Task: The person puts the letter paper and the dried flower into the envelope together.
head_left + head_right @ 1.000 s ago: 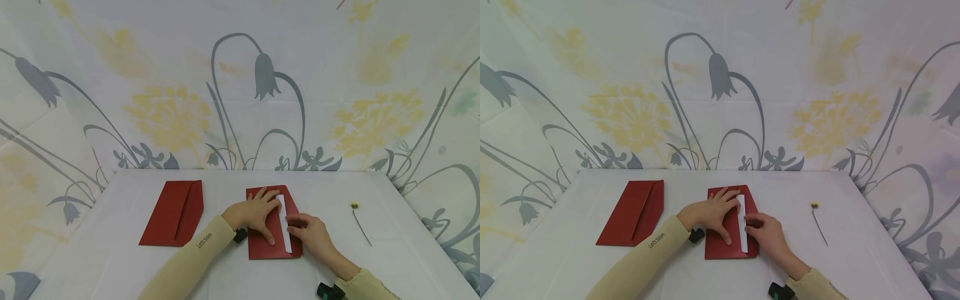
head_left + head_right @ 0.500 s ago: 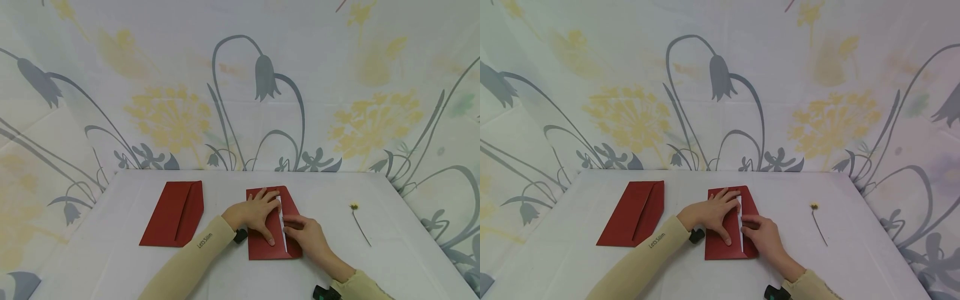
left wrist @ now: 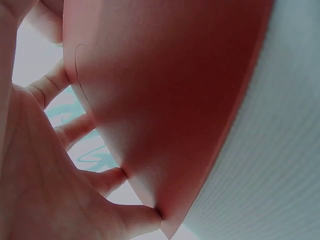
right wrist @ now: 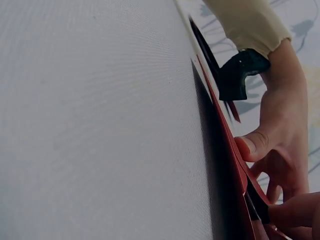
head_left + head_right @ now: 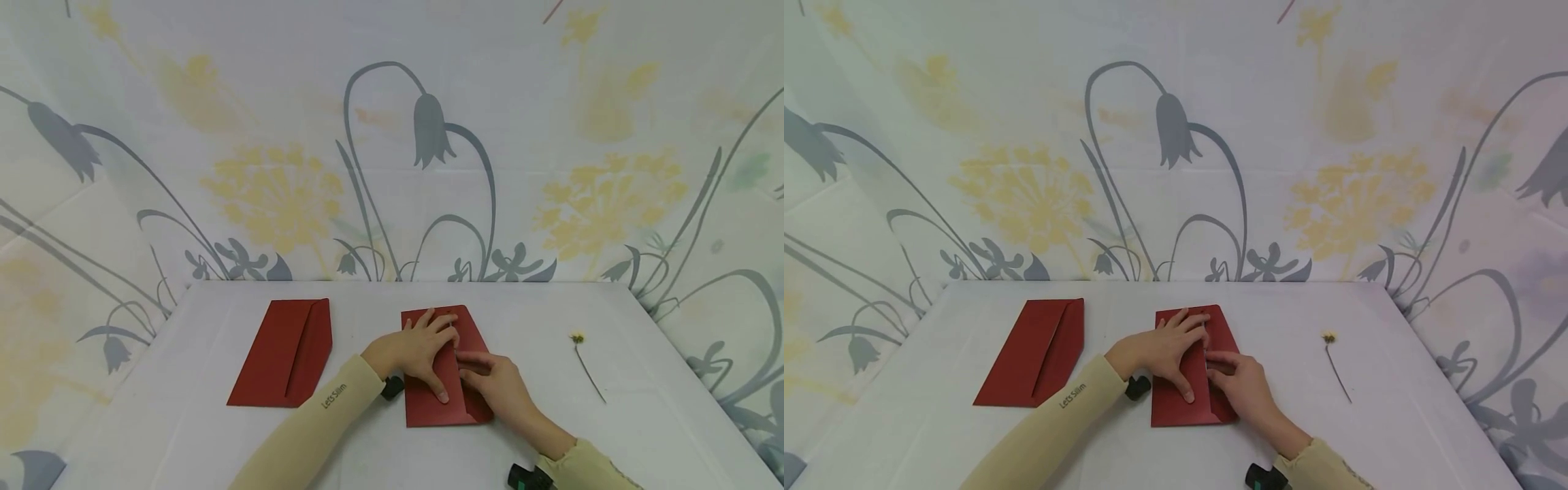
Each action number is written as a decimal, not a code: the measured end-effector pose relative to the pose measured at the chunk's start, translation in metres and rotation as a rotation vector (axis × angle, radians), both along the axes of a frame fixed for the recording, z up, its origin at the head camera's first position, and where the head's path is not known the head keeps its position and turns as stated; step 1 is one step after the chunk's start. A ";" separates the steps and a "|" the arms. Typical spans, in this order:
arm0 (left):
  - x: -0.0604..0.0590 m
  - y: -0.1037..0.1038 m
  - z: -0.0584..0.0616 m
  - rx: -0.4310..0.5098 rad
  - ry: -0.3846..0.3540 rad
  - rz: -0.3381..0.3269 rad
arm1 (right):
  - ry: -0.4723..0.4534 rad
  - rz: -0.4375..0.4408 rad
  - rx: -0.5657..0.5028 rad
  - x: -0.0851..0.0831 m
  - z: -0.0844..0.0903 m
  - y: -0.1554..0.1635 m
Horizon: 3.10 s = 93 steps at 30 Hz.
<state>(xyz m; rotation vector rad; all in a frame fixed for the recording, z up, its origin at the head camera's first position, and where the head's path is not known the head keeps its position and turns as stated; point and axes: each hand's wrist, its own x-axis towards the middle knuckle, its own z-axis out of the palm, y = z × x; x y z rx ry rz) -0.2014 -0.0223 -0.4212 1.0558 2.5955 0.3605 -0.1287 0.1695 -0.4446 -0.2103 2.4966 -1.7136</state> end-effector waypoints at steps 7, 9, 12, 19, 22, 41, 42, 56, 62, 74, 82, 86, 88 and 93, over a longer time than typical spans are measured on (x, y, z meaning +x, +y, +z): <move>-0.001 0.000 -0.001 0.003 -0.006 -0.001 | -0.017 0.045 -0.095 -0.004 -0.006 -0.001; -0.001 0.000 -0.001 0.001 -0.004 -0.002 | -0.019 0.044 -0.100 -0.005 -0.007 -0.002; -0.002 0.000 -0.002 0.000 -0.002 -0.003 | -0.026 0.042 -0.099 -0.006 -0.007 -0.003; -0.002 0.000 -0.004 0.014 -0.012 0.000 | -0.038 0.060 -0.079 -0.005 -0.004 0.000; -0.002 0.000 -0.004 0.018 -0.015 -0.002 | -0.040 0.074 -0.079 -0.004 -0.004 0.003; -0.003 0.004 -0.007 -0.016 0.003 0.016 | -0.015 0.062 -0.095 -0.002 -0.004 0.047; -0.003 0.004 -0.007 -0.017 0.005 0.017 | -0.010 0.054 -0.093 -0.002 -0.004 0.050; -0.001 0.008 -0.009 -0.060 0.024 0.022 | 0.149 -0.118 0.078 -0.001 0.011 0.114; 0.000 0.008 -0.008 -0.060 0.015 0.028 | 0.177 -0.209 0.176 -0.001 0.019 0.144; -0.002 0.008 -0.009 -0.064 0.019 0.023 | 0.128 -0.336 0.234 -0.009 0.013 0.186; -0.002 0.009 -0.009 -0.062 0.009 0.022 | 0.030 -0.326 0.377 -0.011 0.002 0.194; -0.002 0.009 -0.009 -0.059 0.006 0.024 | 0.049 -0.276 0.476 -0.013 0.001 0.197; -0.002 0.009 -0.009 -0.056 0.005 0.029 | 0.068 -0.254 0.510 -0.014 0.002 0.197; -0.002 0.009 -0.009 -0.047 0.005 0.037 | 0.071 -0.238 0.555 -0.016 0.005 0.195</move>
